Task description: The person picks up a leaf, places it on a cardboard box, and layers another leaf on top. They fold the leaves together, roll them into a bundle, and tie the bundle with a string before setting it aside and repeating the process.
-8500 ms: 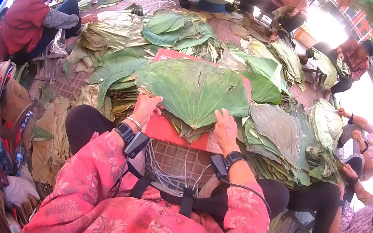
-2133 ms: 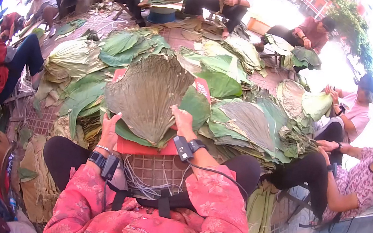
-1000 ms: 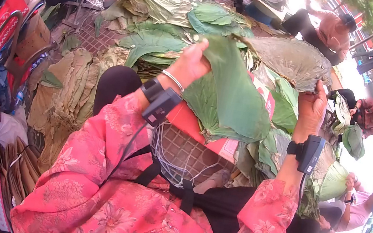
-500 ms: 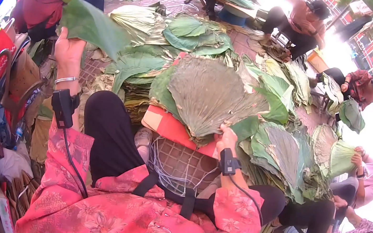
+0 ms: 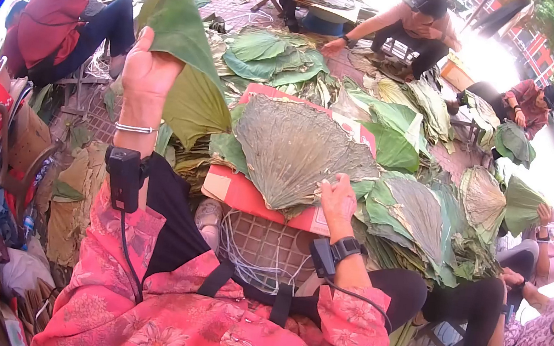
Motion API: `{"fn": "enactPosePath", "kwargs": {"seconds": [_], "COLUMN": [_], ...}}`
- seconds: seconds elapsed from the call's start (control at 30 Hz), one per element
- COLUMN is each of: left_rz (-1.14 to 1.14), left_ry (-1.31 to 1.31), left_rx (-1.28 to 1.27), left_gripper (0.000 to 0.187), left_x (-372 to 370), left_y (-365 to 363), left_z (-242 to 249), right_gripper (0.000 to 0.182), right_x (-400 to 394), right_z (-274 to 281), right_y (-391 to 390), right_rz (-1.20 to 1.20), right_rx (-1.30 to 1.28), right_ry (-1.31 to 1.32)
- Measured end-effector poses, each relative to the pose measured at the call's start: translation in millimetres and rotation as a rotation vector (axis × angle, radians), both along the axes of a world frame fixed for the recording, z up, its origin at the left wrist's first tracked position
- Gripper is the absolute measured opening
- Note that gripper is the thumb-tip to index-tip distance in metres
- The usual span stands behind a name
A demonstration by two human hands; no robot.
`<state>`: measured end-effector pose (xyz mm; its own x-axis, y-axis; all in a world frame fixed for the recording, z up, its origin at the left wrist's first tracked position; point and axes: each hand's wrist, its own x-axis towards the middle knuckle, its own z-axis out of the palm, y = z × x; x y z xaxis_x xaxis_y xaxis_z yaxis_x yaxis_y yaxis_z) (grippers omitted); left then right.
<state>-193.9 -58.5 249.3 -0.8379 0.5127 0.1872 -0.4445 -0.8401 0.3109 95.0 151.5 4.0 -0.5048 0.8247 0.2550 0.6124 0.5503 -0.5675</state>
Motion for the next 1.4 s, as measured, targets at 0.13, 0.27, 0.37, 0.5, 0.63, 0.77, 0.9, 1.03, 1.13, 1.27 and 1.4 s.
{"fn": "enactPosePath", "kwargs": {"seconds": [0.13, 0.27, 0.37, 0.5, 0.63, 0.77, 0.9, 1.03, 1.13, 1.27, 1.4], "left_rz": [-0.220, -0.448, -0.605, -0.695, -0.693, -0.667, -0.666, -0.654, -0.592, -0.594, -0.494], "left_ry": [0.088, 0.134, 0.127, 0.093, -0.010, -0.036, 0.040, 0.311, 0.397, 0.467, 0.562], "left_rx": [0.104, 0.109, 0.122, 0.073, 0.036, -0.001, -0.032, -0.074, -0.255, -0.517, -0.818], "left_gripper": [0.037, 0.039, 0.041, 0.043, 0.041, 0.036, 0.028, 0.033, 0.045, 0.048, 0.051], "left_x": [48, 117, 145, 147, 145, 159, 183, 179, 157, 110, 96], "left_y": [30, 55, 69, 85, 108, 133, 142, 132, 110, 81, 58], "left_z": [24, 34, 19, -16, -35, -38, -28, -24, -40, -97, -142], "right_gripper": [0.049, 0.056, 0.056, 0.048, 0.065, 0.083, 0.060, 0.028, 0.028, 0.030, 0.034], "right_x": [-17, -28, -15, 11, 31, 36, 28, 43, 95, 203, 260], "right_z": [53, 104, 148, 149, 181, 187, 182, 155, 148, 118, 158], "right_y": [-26, -67, -78, -8, -19, -61, -80, -29, 28, 121, 151], "right_rz": [0.200, 0.560, 0.665, 0.479, 0.575, 0.787, 0.236, 0.146, -0.055, -0.313, -0.500], "right_rx": [-0.987, -1.617, -1.440, -1.307, -1.138, -0.805, -0.020, -0.270, -0.511, -0.386, 0.258], "right_ry": [0.337, 0.878, 1.205, 1.267, 1.196, 0.965, 0.470, 0.788, 0.852, 1.000, 0.534]}}
